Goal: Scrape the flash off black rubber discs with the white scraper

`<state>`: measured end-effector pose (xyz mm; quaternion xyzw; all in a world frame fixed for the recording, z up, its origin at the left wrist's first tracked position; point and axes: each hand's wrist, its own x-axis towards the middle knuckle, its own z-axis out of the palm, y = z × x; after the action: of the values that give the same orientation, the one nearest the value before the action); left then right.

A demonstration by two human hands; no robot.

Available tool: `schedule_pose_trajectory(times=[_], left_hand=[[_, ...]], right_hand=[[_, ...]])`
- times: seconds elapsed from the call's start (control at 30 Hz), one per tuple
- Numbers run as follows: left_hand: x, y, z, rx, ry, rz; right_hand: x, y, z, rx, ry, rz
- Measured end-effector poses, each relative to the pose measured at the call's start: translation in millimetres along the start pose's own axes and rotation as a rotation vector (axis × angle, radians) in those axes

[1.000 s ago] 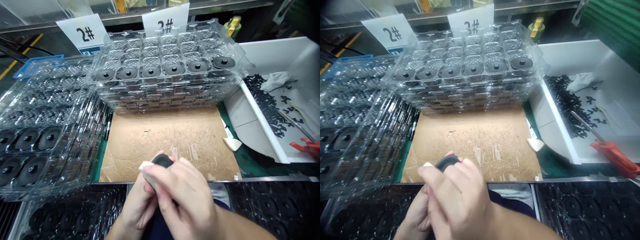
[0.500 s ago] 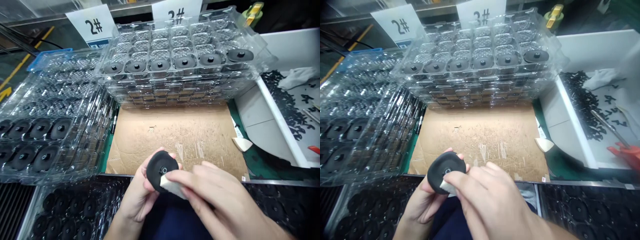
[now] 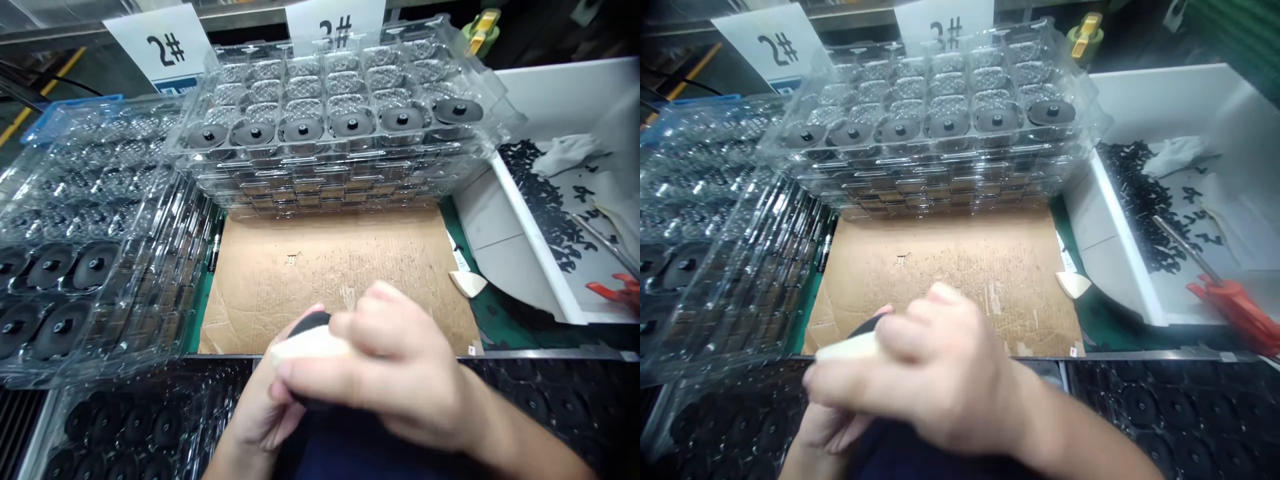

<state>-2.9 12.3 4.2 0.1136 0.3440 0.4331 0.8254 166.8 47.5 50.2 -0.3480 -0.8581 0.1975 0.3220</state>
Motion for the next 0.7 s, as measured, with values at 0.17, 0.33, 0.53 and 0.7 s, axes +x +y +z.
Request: schedule_pose_trajectory(times=[0.17, 0.33, 0.53, 0.7], left_hand=[[-4, 0, -9.3, -0.11, -0.163, 0.004], [-4, 2, -13.8, -0.17, -0.182, -0.025], [-2, 0, -7.9, -0.133, -0.199, -0.058], [-1, -5, -7.9, -0.046, -0.109, -0.042]], right_hand=[[-22, 31, 20, 0.023, 0.068, 0.378], [-69, 55, 77, 0.181, -0.033, 0.495], [-44, 27, 41, 0.14, 0.143, 0.457], [-4, -6, 3, 0.148, -0.085, 0.039]])
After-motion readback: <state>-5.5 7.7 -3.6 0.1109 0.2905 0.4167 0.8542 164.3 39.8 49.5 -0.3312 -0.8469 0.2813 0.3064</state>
